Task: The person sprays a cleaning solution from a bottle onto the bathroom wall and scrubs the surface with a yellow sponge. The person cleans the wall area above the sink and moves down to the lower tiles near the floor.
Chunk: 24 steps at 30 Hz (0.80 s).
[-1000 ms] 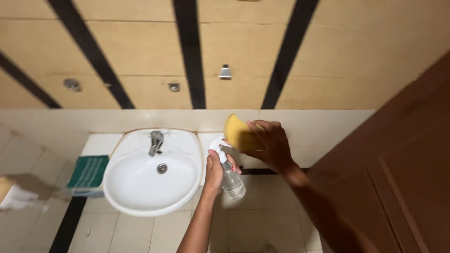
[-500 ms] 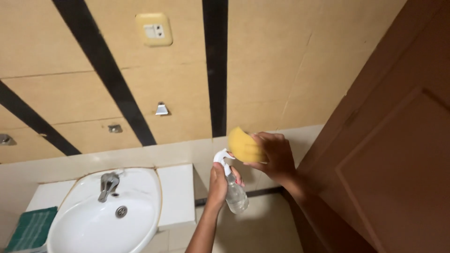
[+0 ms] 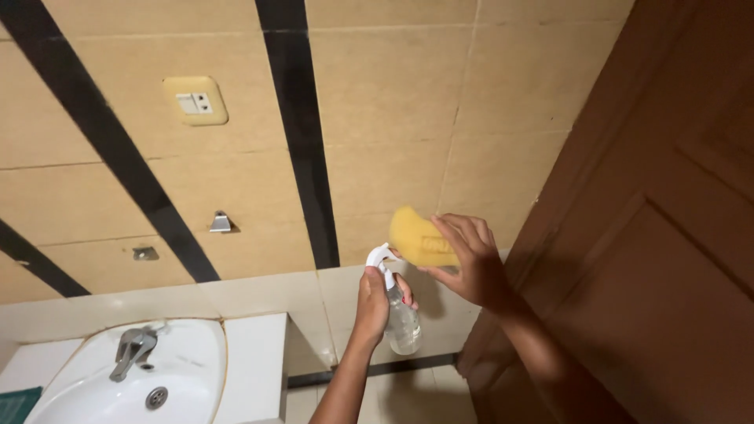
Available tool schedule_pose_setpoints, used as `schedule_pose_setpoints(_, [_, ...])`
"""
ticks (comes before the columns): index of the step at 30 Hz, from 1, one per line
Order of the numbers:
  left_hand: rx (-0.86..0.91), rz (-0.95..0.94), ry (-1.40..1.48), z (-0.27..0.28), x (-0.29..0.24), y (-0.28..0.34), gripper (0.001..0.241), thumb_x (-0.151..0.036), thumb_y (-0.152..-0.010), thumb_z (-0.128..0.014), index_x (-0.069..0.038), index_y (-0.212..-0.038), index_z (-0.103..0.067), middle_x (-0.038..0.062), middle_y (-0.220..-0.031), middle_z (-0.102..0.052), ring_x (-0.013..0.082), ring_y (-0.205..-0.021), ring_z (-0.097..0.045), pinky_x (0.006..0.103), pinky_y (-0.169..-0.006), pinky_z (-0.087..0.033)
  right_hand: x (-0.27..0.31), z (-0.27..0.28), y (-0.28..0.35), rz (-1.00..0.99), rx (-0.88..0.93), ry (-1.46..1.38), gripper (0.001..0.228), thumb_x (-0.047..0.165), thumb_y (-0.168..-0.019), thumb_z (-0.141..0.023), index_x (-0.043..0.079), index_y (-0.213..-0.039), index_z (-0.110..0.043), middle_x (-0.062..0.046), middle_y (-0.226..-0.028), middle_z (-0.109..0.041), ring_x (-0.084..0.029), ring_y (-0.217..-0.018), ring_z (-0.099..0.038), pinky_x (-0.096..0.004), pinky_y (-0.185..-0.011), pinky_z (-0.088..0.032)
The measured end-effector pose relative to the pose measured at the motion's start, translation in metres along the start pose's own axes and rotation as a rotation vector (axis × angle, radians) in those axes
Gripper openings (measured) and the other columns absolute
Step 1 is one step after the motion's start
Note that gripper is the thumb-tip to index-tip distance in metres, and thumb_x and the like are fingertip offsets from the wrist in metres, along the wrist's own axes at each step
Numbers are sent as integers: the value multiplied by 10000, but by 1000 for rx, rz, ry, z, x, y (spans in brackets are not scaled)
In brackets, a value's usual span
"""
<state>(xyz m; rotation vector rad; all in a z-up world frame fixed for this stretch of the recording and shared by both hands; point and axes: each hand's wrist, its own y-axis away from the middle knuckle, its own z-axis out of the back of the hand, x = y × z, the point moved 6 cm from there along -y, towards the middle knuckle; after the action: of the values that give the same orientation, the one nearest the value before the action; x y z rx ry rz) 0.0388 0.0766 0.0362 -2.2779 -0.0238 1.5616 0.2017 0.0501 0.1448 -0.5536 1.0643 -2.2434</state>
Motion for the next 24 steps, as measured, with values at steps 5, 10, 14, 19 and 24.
schedule_pose_setpoints(5, [44, -16, 21, -12, -6, -28, 837, -761, -941, -233, -55, -1337, -445, 103, -597, -563, 220, -543, -633, 342, -583, -554, -17, 6, -18, 4, -34, 22, 815, 310, -683, -901, 38, -1378, -575, -159, -1322, -582, -374, -1196, -540, -475, -1011, -460])
schedule_pose_setpoints(10, [54, -15, 39, -19, 0, -56, 857, -771, -922, -233, -50, -1335, -443, 96, -599, -563, 219, -535, -634, 352, -568, -565, -39, -2, -28, -7, -35, 88, 855, 339, -678, -894, 59, -1407, -546, -157, -1336, -565, -376, -1192, -528, -484, -1001, -453])
schedule_pose_setpoints(14, [104, -27, 71, -22, 1, -81, 861, -772, -921, -235, -56, -1354, -437, 96, -599, -563, 222, -550, -648, 350, -579, -568, -58, -9, -41, 30, -83, 133, 910, 416, -670, -904, 87, -1416, -499, -158, -1321, -557, -389, -1158, -516, -511, -989, -417])
schedule_pose_setpoints(19, [214, -35, 28, -28, 6, -114, 809, -729, -997, -229, -22, -1314, -463, 105, -603, -580, 217, -556, -642, 336, -581, -543, -101, -17, -38, -26, -107, 188, 878, 416, -687, -893, 96, -1407, -506, -124, -1278, -582, -355, -1167, -545, -515, -987, -397])
schedule_pose_setpoints(24, [168, -28, -14, -38, 7, -154, 767, -685, -997, -217, -36, -1304, -485, 86, -589, -568, 199, -510, -623, 340, -542, -549, -144, -12, -27, -73, -164, 124, 835, 390, -731, -869, 64, -1411, -510, -117, -1297, -595, -359, -1215, -554, -486, -1050, -405])
